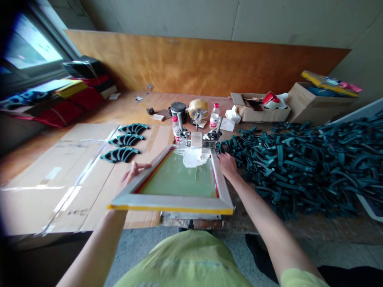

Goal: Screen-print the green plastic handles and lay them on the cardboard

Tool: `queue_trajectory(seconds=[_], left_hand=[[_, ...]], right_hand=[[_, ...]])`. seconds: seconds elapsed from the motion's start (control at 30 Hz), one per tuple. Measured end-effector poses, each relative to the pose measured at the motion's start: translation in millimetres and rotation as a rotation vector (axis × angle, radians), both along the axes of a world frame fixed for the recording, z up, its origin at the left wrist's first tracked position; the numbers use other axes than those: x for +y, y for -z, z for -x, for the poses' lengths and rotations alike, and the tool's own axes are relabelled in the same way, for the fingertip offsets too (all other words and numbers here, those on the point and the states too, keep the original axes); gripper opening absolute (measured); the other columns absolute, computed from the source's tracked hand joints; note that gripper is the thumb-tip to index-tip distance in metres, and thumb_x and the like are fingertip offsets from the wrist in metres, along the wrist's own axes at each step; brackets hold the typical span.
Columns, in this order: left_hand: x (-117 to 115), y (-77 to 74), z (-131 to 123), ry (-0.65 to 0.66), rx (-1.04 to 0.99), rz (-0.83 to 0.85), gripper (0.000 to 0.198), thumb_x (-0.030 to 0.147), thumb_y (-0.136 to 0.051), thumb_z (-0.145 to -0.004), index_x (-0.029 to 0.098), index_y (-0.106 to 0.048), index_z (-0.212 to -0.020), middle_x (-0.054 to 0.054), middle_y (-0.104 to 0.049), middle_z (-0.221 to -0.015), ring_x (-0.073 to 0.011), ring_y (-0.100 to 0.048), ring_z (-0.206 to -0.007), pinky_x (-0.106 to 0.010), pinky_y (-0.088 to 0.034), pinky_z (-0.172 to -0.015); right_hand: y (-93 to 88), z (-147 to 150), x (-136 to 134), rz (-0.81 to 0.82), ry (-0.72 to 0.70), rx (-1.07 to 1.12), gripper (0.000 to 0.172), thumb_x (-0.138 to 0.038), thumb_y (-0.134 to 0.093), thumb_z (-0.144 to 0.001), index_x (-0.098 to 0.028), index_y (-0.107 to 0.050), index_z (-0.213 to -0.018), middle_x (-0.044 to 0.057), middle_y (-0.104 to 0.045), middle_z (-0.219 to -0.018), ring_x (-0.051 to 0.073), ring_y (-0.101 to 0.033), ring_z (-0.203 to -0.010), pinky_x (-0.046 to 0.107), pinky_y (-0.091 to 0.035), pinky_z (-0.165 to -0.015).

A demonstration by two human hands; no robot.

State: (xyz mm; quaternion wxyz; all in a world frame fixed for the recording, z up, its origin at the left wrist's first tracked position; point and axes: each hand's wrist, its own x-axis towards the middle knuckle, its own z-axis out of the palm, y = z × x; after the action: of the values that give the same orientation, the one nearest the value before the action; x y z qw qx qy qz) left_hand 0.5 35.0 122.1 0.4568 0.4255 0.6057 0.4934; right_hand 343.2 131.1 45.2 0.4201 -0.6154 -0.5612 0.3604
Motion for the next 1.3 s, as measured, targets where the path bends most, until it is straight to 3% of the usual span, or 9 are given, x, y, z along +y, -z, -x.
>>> queue_trajectory(seconds=[0.1, 0.17, 0.23, 0.37, 0.5, 0.77, 0.97, 1.1, 1.3], left_hand=[[-25.2, 42.1, 5.5, 0.135, 0.000, 0.204, 0.070, 0.064, -0.064, -0.073, 0.020, -0.061, -0.127, -0.001, -0.070, -0.079, -0.0171, -0.064, -0.066, -0.024, -0.048, -0.056], [-31.0, 72.7, 5.3, 0.148, 0.020, 0.247, 0.085, 0.064, -0.065, -0.072, 0.021, -0.046, -0.143, 0.001, -0.067, -0.073, -0.0161, -0.062, -0.062, -0.023, -0.045, -0.053], [-30.6, 98.7, 3.9, 0.132, 0.089, 0.257, 0.088, 0.064, -0.063, -0.072, 0.021, -0.042, -0.146, 0.003, -0.063, -0.065, -0.0139, -0.056, -0.054, -0.022, -0.040, -0.048], [-26.9, 124.4, 2.6, 0.107, 0.113, 0.234, 0.081, 0.063, -0.062, -0.073, 0.020, -0.049, -0.141, 0.003, -0.063, -0.067, -0.0137, -0.057, -0.056, -0.022, -0.042, -0.051], [-27.6, 125.6, 2.3, 0.091, 0.077, 0.259, 0.076, 0.062, -0.064, -0.071, 0.019, -0.057, -0.133, 0.002, -0.063, -0.066, -0.0149, -0.060, -0.058, -0.023, -0.044, -0.052], [-28.8, 117.8, -1.4, 0.043, 0.085, 0.262, 0.069, 0.061, -0.067, -0.068, 0.020, -0.064, -0.123, 0.002, -0.064, -0.062, -0.0166, -0.061, -0.057, -0.024, -0.045, -0.050], [-29.6, 112.6, -1.7, 0.034, 0.080, 0.264, 0.071, 0.060, -0.068, -0.067, 0.020, -0.063, -0.125, 0.001, -0.066, -0.065, -0.0180, -0.063, -0.060, -0.025, -0.047, -0.051], [-29.2, 111.8, -0.4, 0.027, 0.067, 0.276, 0.073, 0.060, -0.069, -0.066, 0.020, -0.062, -0.126, 0.000, -0.068, -0.067, -0.0180, -0.064, -0.060, -0.025, -0.048, -0.050], [-28.1, 102.2, 1.2, 0.083, 0.021, 0.283, 0.078, 0.061, -0.068, -0.069, 0.020, -0.055, -0.134, -0.001, -0.069, -0.072, -0.0176, -0.065, -0.061, -0.025, -0.049, -0.053]], right_hand=[[-19.4, -0.5, 18.0, -0.245, -0.012, -0.394, 0.026, -0.028, -0.066, -0.086, -0.015, -0.070, -0.109, 0.010, -0.066, -0.122, 0.018, -0.055, -0.121, 0.031, -0.046, -0.102], [-27.8, 19.2, 29.6, -0.379, -0.131, -0.646, 0.053, -0.021, -0.075, -0.077, -0.017, -0.059, -0.127, 0.013, -0.055, -0.136, 0.024, -0.050, -0.127, 0.038, -0.040, -0.108], [-32.7, 44.7, 40.0, -0.367, -0.284, -0.784, 0.056, -0.018, -0.074, -0.076, -0.017, -0.055, -0.129, 0.014, -0.054, -0.133, 0.026, -0.051, -0.123, 0.039, -0.043, -0.104], [-32.6, 76.6, 50.7, -0.120, -0.451, -0.953, 0.029, -0.016, -0.068, -0.079, -0.017, -0.064, -0.107, 0.011, -0.069, -0.101, 0.025, -0.063, -0.097, 0.033, -0.049, -0.084], [-21.0, 72.9, 30.3, -0.139, -0.518, -0.987, 0.012, -0.017, -0.062, -0.081, -0.017, -0.068, -0.091, 0.011, -0.070, -0.093, 0.025, -0.063, -0.093, 0.031, -0.046, -0.080], [-22.2, 35.2, -21.5, -0.355, -0.885, -0.885, 0.023, -0.004, -0.053, -0.078, -0.019, -0.068, -0.084, 0.005, -0.067, -0.085, 0.019, -0.059, -0.088, 0.027, -0.044, -0.077], [-12.3, 53.9, -12.9, -0.402, -0.642, -0.887, 0.020, -0.006, -0.052, -0.082, -0.018, -0.067, -0.084, 0.007, -0.067, -0.087, 0.021, -0.057, -0.090, 0.029, -0.044, -0.076], [0.5, 50.2, -37.9, -0.470, -0.710, -0.848, 0.025, -0.003, -0.049, -0.083, -0.017, -0.069, -0.090, 0.009, -0.068, -0.091, 0.021, -0.057, -0.092, 0.031, -0.045, -0.080], [-29.6, 49.2, 0.0, -0.336, -0.566, -0.717, 0.029, -0.024, -0.066, -0.084, -0.026, -0.066, -0.112, 0.003, -0.070, -0.106, 0.019, -0.062, -0.096, 0.029, -0.047, -0.086]])
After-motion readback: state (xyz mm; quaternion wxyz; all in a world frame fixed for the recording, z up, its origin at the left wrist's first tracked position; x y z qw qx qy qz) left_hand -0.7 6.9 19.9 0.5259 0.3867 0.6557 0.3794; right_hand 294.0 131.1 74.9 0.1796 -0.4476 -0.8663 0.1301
